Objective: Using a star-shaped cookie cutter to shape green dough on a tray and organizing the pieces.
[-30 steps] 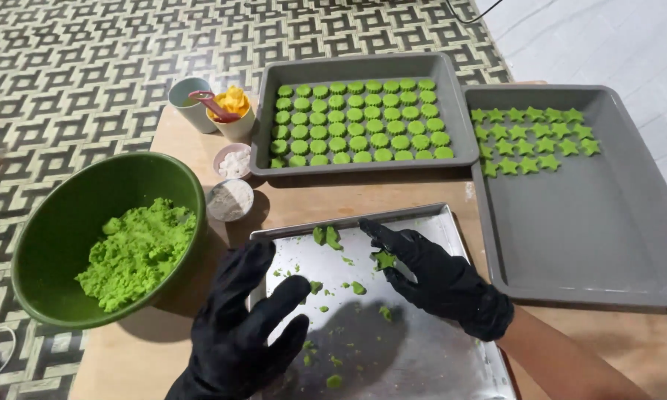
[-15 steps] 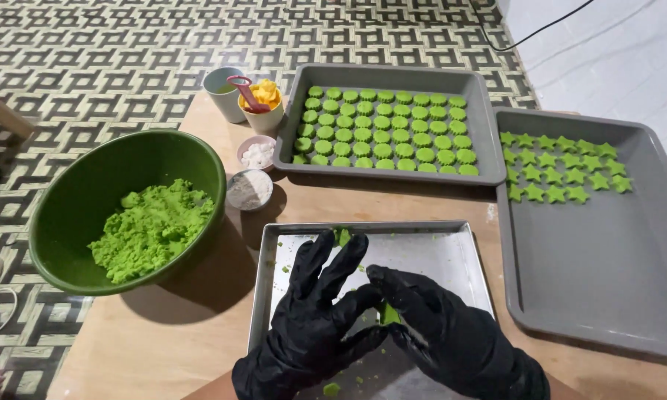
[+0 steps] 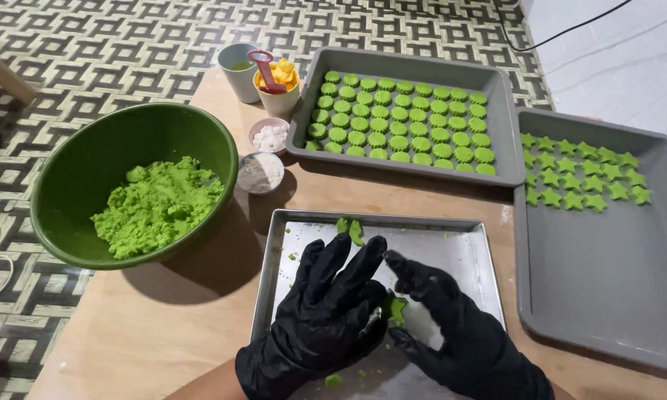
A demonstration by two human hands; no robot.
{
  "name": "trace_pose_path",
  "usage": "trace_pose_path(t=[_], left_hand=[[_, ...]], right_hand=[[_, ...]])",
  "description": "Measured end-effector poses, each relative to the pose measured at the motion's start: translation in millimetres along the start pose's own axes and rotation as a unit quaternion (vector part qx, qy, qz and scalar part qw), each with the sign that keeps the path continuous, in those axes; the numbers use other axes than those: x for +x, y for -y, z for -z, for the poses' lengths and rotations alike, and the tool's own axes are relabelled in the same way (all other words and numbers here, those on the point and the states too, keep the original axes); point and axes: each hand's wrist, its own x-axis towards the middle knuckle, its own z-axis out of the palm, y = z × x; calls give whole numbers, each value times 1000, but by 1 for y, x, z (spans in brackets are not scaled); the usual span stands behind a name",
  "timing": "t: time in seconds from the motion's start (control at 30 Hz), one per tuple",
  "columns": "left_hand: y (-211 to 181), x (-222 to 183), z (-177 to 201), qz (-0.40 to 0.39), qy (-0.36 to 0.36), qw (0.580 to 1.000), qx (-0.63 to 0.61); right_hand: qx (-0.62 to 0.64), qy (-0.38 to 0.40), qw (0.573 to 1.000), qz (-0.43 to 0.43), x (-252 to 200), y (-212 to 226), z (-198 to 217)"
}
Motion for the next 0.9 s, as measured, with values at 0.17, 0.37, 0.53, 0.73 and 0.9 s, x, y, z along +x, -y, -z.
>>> trace_pose_path(t=[0.17, 0.37, 0.53, 0.73, 0.9], left_hand=[[4, -1, 0, -22, -12, 999, 44], [1, -3, 1, -32, -18, 998, 53], [-1, 1, 2, -61, -52, 990, 114], [2, -5, 7, -103, -24, 986, 128], [8, -14, 1, -112, -23, 989, 96]], right_hand=[[278, -34, 925, -258, 9, -5, 4], [403, -5, 865, -299, 4, -8, -16], [469, -37, 855, -220, -9, -37, -36], [422, -56, 872, -240, 3, -8, -30], [411, -59, 891, -184, 0, -14, -36]])
